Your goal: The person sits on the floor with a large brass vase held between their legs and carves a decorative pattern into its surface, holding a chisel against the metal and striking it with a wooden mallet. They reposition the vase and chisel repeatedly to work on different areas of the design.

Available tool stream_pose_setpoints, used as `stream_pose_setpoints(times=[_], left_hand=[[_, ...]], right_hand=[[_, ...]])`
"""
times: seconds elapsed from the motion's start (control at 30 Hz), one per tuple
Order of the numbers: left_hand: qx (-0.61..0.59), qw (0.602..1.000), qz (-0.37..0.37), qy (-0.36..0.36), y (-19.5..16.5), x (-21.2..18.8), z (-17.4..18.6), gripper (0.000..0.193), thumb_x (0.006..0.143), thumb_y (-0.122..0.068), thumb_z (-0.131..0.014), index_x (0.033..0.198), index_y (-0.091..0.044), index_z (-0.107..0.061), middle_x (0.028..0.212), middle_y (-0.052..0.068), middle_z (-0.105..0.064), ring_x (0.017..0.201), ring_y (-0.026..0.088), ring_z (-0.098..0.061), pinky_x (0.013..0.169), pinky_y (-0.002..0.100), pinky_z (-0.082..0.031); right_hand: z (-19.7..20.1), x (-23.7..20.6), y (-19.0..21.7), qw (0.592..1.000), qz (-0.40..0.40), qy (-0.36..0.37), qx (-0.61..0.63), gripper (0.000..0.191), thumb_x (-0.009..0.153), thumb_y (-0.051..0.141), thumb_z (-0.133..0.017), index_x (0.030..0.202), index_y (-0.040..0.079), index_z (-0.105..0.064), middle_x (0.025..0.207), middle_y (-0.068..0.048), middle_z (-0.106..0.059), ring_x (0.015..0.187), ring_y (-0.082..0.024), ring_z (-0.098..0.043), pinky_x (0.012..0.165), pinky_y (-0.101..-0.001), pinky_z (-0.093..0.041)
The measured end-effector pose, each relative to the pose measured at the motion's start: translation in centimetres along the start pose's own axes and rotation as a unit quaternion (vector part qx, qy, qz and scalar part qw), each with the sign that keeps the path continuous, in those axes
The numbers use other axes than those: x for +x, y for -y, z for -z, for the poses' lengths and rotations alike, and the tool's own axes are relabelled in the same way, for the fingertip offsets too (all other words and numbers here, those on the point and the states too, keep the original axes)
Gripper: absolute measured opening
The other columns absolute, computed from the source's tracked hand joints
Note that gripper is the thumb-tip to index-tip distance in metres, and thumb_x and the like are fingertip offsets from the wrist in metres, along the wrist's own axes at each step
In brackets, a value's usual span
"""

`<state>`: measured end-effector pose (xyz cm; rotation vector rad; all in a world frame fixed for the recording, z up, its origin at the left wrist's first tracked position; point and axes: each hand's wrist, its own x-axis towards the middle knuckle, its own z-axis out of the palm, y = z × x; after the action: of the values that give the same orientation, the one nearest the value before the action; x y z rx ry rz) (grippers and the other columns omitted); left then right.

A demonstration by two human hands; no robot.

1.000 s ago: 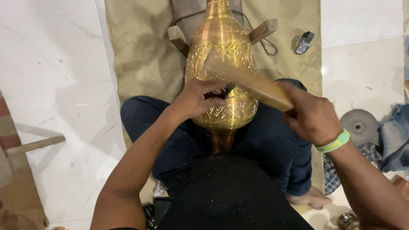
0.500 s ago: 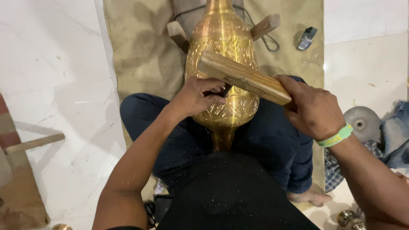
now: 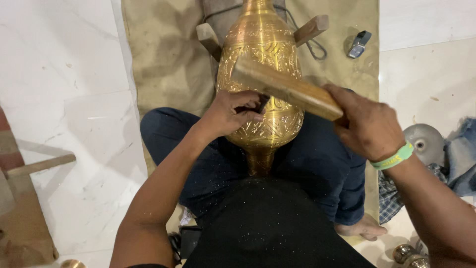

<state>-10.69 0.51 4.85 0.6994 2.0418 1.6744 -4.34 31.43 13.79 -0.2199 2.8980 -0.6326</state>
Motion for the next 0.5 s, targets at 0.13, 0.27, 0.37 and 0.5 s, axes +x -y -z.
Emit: stream_pose_setpoints(times=[0.13,0.27,0.37,0.5], left_hand=[[-0.004,0.999,-0.028,-0.016,0.3,-0.1,-0.1,0.037,0.083,-0.006,-0.085,0.117,-0.001,-0.069,0.1,0.01,-0.076,0.085,0.012,-0.07,0.075,0.027,-0.057],[0.023,0.999,-0.019,-0.023,0.7,0.0,-0.1,0.036,0.084,-0.01,-0.088,0.114,-0.001,-0.07,0.097,0.01,-0.076,0.086,0.01,-0.071,0.077,0.027,-0.058],[-0.006,1.0,-0.018,-0.016,0.9,-0.2,-0.1,0.033,0.087,-0.009,-0.084,0.115,0.0,-0.07,0.096,0.009,-0.076,0.084,0.009,-0.07,0.075,0.027,-0.057],[0.007,1.0,-0.015,-0.025,1.1,-0.5,-0.2,0.036,0.086,-0.009,-0.086,0.117,0.0,-0.07,0.096,0.008,-0.076,0.083,0.009,-0.068,0.074,0.026,-0.056]], right_hand=[[0.2,0.4,0.6,0.947,0.019,-0.07,0.314,0.049,0.094,0.012,-0.076,0.133,0.006,-0.045,0.094,-0.015,-0.066,0.089,-0.028,-0.068,0.081,-0.0336,-0.057],[0.6,0.4,0.3,0.996,0.067,-0.011,-0.058,0.075,0.077,0.007,-0.078,0.147,0.011,-0.052,0.099,-0.014,-0.073,0.078,-0.028,-0.073,0.066,-0.0368,-0.057],[0.7,0.6,0.0,0.994,-0.029,-0.003,0.109,0.074,0.084,0.012,-0.077,0.151,0.009,-0.045,0.092,-0.015,-0.069,0.077,-0.025,-0.071,0.069,-0.0343,-0.056],[0.8,0.8,0.7,0.999,0.035,0.013,-0.026,0.077,0.08,0.006,-0.076,0.151,0.013,-0.048,0.097,-0.014,-0.072,0.081,-0.029,-0.072,0.068,-0.0378,-0.057]])
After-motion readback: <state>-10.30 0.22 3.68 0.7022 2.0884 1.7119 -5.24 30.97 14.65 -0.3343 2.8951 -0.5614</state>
